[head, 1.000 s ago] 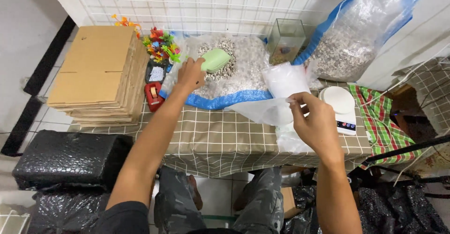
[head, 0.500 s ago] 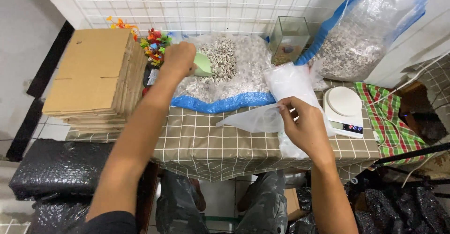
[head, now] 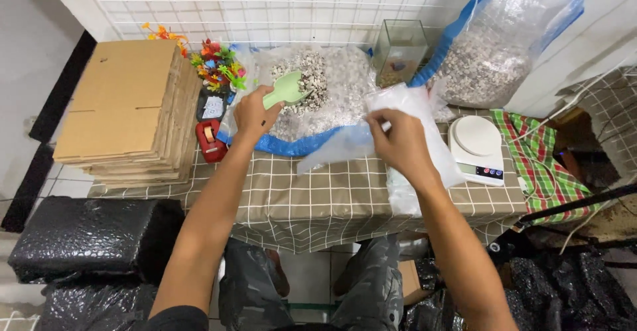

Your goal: Wrapping a small box in bubble wrap, placing it in a mailer bag, and scooping aquarium substrate into a plastic bag.

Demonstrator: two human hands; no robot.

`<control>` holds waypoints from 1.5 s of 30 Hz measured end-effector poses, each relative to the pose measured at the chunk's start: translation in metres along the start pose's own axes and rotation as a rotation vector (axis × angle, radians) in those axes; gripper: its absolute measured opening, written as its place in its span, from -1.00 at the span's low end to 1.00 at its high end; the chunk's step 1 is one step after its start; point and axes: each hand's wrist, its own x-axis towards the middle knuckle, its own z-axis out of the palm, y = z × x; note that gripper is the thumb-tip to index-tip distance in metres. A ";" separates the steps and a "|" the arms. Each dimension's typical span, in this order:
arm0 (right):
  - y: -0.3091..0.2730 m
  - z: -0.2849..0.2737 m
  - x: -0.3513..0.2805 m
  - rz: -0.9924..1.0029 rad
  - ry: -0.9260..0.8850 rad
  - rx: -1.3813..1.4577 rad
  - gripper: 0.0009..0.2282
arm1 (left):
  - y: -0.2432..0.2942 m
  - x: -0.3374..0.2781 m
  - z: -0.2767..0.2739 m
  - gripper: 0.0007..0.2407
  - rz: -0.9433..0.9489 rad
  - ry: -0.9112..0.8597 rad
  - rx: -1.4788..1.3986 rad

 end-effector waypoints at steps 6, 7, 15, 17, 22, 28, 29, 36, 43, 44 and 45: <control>0.006 0.013 0.056 -0.065 0.031 -0.065 -0.87 | -0.039 0.011 0.013 -0.64 -0.090 0.089 -0.151; 0.006 0.016 0.063 -0.052 0.007 -0.112 -0.87 | -0.039 0.008 0.008 -0.65 -0.064 0.112 -0.179; 0.032 0.058 0.139 -0.009 -0.082 -0.163 -0.86 | -0.029 0.003 -0.043 -0.66 -0.046 0.079 -0.145; 0.003 0.049 0.138 0.139 -0.266 0.128 -0.79 | -0.031 0.009 -0.058 -0.65 -0.025 0.045 -0.086; 0.005 0.091 0.169 0.254 -0.329 0.161 -0.84 | 0.011 -0.008 -0.131 -0.66 0.022 0.081 -0.111; -0.029 0.096 0.172 0.321 -0.416 0.130 -0.90 | 0.035 0.011 -0.190 -0.67 0.171 -0.030 0.073; -0.041 0.089 0.169 0.334 -0.479 0.141 -0.83 | 0.041 0.017 -0.195 -0.66 0.191 -0.065 0.171; -0.051 0.086 0.173 0.356 -0.456 0.223 -0.88 | 0.087 0.036 -0.187 -0.57 0.303 -0.207 0.490; -0.030 0.096 0.178 0.467 -0.413 0.390 -0.91 | 0.125 0.061 -0.150 -0.60 0.696 -0.088 0.895; -0.025 0.098 0.179 0.486 -0.390 0.459 -0.83 | 0.131 0.066 -0.143 -0.52 0.739 -0.056 0.991; -0.024 0.097 0.178 0.486 -0.387 0.461 -0.83 | 0.137 0.065 -0.143 -0.52 0.742 -0.055 0.993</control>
